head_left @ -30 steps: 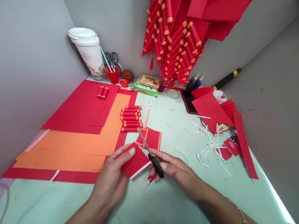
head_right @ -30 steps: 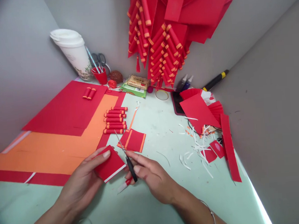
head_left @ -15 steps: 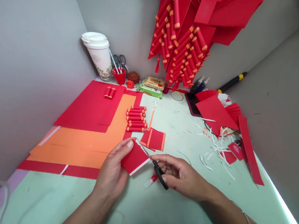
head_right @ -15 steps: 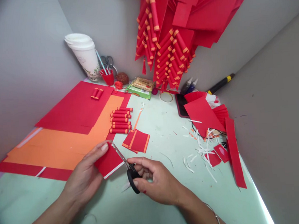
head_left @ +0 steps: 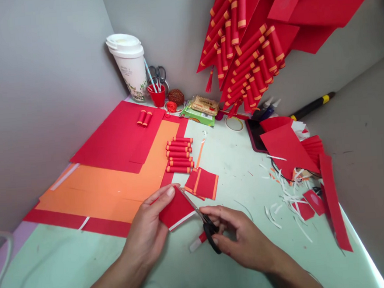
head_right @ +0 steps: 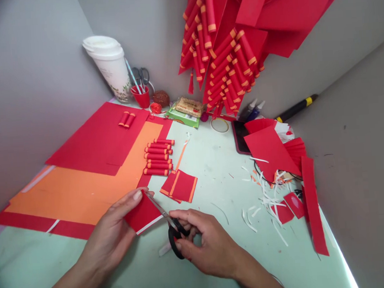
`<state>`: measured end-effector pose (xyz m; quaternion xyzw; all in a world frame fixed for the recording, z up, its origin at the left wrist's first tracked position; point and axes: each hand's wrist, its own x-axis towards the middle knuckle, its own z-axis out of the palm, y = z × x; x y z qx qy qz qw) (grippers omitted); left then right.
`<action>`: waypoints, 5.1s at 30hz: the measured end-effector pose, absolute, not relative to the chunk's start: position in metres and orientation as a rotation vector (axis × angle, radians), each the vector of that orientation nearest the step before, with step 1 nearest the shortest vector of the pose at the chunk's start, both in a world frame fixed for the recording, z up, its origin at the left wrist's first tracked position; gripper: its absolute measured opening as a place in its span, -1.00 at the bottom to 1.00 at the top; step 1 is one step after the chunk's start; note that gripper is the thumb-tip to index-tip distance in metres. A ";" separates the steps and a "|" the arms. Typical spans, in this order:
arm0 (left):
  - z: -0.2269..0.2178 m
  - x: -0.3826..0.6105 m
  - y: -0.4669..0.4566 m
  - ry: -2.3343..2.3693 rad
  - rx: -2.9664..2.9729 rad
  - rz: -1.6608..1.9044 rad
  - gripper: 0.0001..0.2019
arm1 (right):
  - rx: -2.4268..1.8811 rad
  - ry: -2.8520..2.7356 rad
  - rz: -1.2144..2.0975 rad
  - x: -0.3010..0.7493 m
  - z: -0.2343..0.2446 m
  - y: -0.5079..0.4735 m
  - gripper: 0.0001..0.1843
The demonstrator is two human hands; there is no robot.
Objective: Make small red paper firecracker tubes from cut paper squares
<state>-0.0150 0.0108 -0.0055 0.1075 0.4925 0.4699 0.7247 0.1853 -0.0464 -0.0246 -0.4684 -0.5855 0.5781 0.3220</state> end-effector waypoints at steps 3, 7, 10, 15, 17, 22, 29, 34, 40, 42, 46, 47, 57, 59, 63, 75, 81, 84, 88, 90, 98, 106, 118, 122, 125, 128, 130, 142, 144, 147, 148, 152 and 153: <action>-0.004 -0.015 0.011 1.078 0.227 1.018 -0.76 | -1.239 -1.550 1.511 0.185 -0.024 -0.048 -0.45; -0.003 -0.015 0.011 1.070 0.221 1.024 -0.76 | -1.260 -1.565 1.489 0.184 -0.024 -0.048 -0.44; -0.005 -0.016 0.011 1.050 0.231 1.024 -0.76 | -1.282 -1.558 1.498 0.183 -0.023 -0.047 -0.46; -0.006 -0.016 0.011 1.048 0.241 0.999 -0.74 | -1.306 -1.559 1.483 0.183 -0.022 -0.046 -0.49; -0.005 -0.016 0.010 1.047 0.245 0.986 -0.74 | -1.308 -1.582 1.458 0.183 -0.023 -0.046 -0.48; -0.006 -0.014 0.009 1.040 0.245 0.993 -0.75 | -1.306 -1.600 1.424 0.183 -0.026 -0.047 -0.47; -0.008 -0.014 0.010 1.027 0.242 0.981 -0.77 | -1.303 -1.573 1.426 0.182 -0.024 -0.047 -0.51; -0.007 -0.014 0.009 1.036 0.222 0.975 -0.77 | -1.307 -1.566 1.442 0.182 -0.025 -0.047 -0.52; -0.006 -0.012 0.010 1.026 0.211 0.988 -0.79 | -1.296 -1.572 1.436 0.184 -0.023 -0.048 -0.52; -0.005 -0.012 0.010 1.042 0.201 1.009 -0.81 | -1.290 -1.583 1.425 0.185 -0.022 -0.048 -0.51; -0.002 -0.013 0.012 1.113 0.179 1.058 -0.81 | -1.267 -1.674 1.277 0.187 -0.017 -0.047 -0.48; -0.001 -0.013 0.012 1.133 0.192 1.057 -0.78 | -1.283 -1.715 1.201 0.188 -0.016 -0.047 -0.47; 0.001 -0.015 0.007 1.246 0.496 0.796 -0.78 | -1.481 -2.102 0.290 0.206 -0.018 -0.043 -0.41; 0.001 -0.017 0.006 1.256 0.530 0.770 -0.76 | -1.508 -2.133 0.227 0.211 -0.018 -0.043 -0.41; 0.000 -0.020 0.004 1.247 0.613 0.745 -0.73 | -1.515 -2.193 0.202 0.217 -0.013 -0.042 -0.40; 0.000 -0.013 0.003 1.444 0.999 0.604 -0.76 | -1.468 -2.318 0.257 0.219 -0.011 -0.043 -0.45; 0.003 -0.013 0.004 1.447 1.107 0.680 -0.81 | -1.423 -2.360 0.132 0.217 -0.009 -0.045 -0.50; 0.001 -0.016 0.005 1.446 1.120 0.648 -0.79 | -1.379 -2.370 0.113 0.218 -0.007 -0.045 -0.51; -0.005 -0.022 0.006 1.456 1.078 0.686 -0.74 | -1.336 -2.351 0.174 0.220 -0.005 -0.046 -0.51; -0.006 -0.024 0.006 1.443 1.022 0.710 -0.72 | -1.383 -2.271 0.249 0.222 -0.007 -0.045 -0.48; -0.005 -0.018 0.006 1.310 0.639 0.693 -0.65 | -1.513 -1.402 1.093 0.211 -0.012 -0.038 -0.51; -0.009 -0.013 -0.002 1.361 0.901 0.726 -0.66 | -1.169 -0.790 1.672 0.173 -0.015 -0.050 -0.30; -0.004 -0.004 -0.011 1.368 1.211 0.814 -0.75 | -1.262 -0.617 1.655 0.155 -0.011 -0.051 -0.11; -0.007 -0.012 -0.006 1.361 1.055 0.935 -0.71 | -1.243 -0.668 1.561 0.166 -0.011 -0.048 -0.20; -0.008 -0.015 -0.003 1.285 1.033 0.992 -0.69 | -1.222 -0.693 1.491 0.176 -0.009 -0.045 -0.25; -0.008 -0.015 -0.002 1.279 1.047 0.933 -0.68 | -1.245 -0.695 1.430 0.184 -0.008 -0.042 -0.27; -0.007 -0.015 -0.003 1.328 1.092 0.874 -0.71 | -1.255 -0.691 1.401 0.187 -0.008 -0.041 -0.27; 0.000 -0.012 0.003 0.882 0.408 0.768 -0.63 | -1.303 -0.698 1.352 0.200 -0.019 -0.034 -0.31; 0.002 -0.013 0.001 0.812 0.382 0.755 -0.59 | -1.307 -0.695 1.350 0.200 -0.019 -0.033 -0.30; 0.002 -0.014 -0.002 0.747 0.363 0.756 -0.57 | -1.286 -0.697 1.357 0.201 -0.021 -0.033 -0.32; 0.002 -0.014 -0.003 0.728 0.359 0.757 -0.58 | -1.276 -0.702 1.360 0.201 -0.022 -0.033 -0.33; -0.001 -0.014 -0.004 0.665 0.342 0.759 -0.65 | -1.279 -0.712 1.370 0.202 -0.023 -0.033 -0.33; -0.001 -0.014 -0.005 0.661 0.340 0.760 -0.66 | -1.280 -0.715 1.372 0.202 -0.023 -0.034 -0.33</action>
